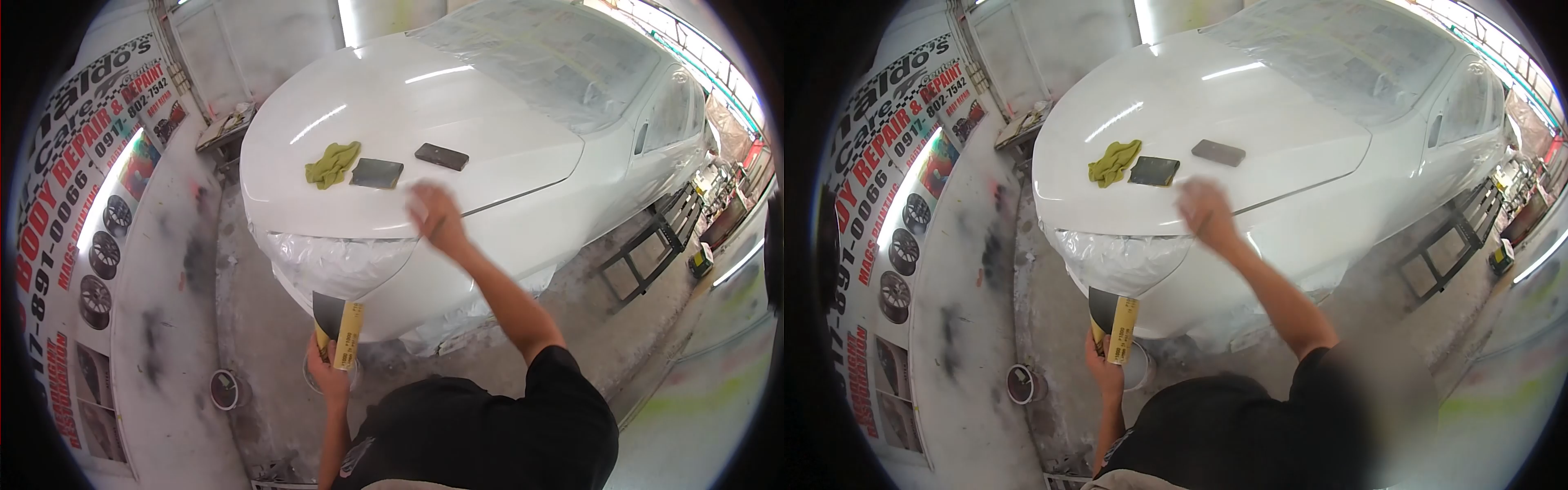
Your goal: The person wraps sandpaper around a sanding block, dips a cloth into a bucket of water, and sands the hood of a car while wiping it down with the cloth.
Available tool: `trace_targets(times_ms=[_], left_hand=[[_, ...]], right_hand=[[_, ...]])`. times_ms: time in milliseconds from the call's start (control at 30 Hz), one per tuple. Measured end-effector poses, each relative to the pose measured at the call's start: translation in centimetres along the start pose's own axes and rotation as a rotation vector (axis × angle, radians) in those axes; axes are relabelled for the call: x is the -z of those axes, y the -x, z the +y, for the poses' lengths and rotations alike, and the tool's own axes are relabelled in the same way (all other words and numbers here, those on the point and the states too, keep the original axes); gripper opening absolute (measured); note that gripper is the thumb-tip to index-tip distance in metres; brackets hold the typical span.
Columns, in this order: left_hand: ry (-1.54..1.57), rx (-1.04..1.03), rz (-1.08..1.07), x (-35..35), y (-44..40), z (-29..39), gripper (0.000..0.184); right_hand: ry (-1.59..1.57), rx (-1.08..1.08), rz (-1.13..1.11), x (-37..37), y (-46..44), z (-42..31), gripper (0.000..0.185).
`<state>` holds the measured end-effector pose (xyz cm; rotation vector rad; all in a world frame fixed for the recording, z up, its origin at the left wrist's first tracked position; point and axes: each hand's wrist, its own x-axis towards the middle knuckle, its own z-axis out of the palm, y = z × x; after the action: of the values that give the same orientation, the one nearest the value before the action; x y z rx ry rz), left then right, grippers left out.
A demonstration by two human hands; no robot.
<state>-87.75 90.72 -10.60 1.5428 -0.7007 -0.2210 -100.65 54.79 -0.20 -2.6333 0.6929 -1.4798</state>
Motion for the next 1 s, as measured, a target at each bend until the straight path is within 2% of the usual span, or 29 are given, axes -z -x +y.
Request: trace_targets(times_ms=[33,67,100,167,200,300,400,500,600,700,800,900,1000], left_hand=[[-0.049,-0.028,0.009,-0.5,0.0,0.8,0.041],[-0.099,-0.056,0.015,-1.1,0.0,2.4,0.041],[-0.15,-0.084,0.019,-1.7,-0.2,3.4,0.041],[-0.378,-0.223,-0.003,-2.4,-0.7,3.9,0.043],[-0.491,-0.293,-0.01,-2.7,-0.9,4.2,0.044],[-0.54,-0.35,-0.003,-4.1,-0.7,5.1,0.046],[-0.292,-0.208,-0.058,-4.7,-0.3,4.2,0.043],[-0.023,-0.085,-0.044,-5.7,0.4,3.7,0.047],[0.077,0.02,0.065,-6.1,0.2,3.2,0.054],[0.204,0.184,0.113,-5.4,0.1,1.8,0.059],[0.089,0.132,0.109,-4.1,0.0,0.9,0.062],[-0.227,-0.013,0.081,-2.1,-0.4,0.8,0.067],[0.033,-0.026,0.088,-0.3,-1.1,-0.9,0.066]], right_hand=[[-0.166,0.007,-0.042,0.0,2.6,-3.3,0.039],[-0.439,-0.107,-0.219,0.1,4.9,-6.2,0.047],[-0.515,-0.264,-0.456,0.7,6.8,-9.1,0.057],[-0.728,-0.329,-0.614,1.4,8.8,-12.0,0.065],[-0.811,-0.415,-0.643,1.5,9.4,-12.0,0.065],[-1.038,-0.64,-0.687,1.2,10.5,-11.2,0.062],[-1.195,-0.803,-0.633,0.8,12.3,-8.2,0.056],[-1.246,-0.798,-0.509,1.4,14.0,-7.1,0.055],[-1.198,-0.832,-0.521,2.2,15.0,-7.3,0.053],[-1.103,-0.751,-0.467,3.1,14.9,-8.6,0.05],[-1.076,-0.759,-0.477,3.9,13.9,-11.3,0.049],[-1.005,-0.705,-0.487,4.5,12.5,-14.9,0.047],[-1.019,-0.657,-0.538,4.7,11.3,-18.0,0.046]])
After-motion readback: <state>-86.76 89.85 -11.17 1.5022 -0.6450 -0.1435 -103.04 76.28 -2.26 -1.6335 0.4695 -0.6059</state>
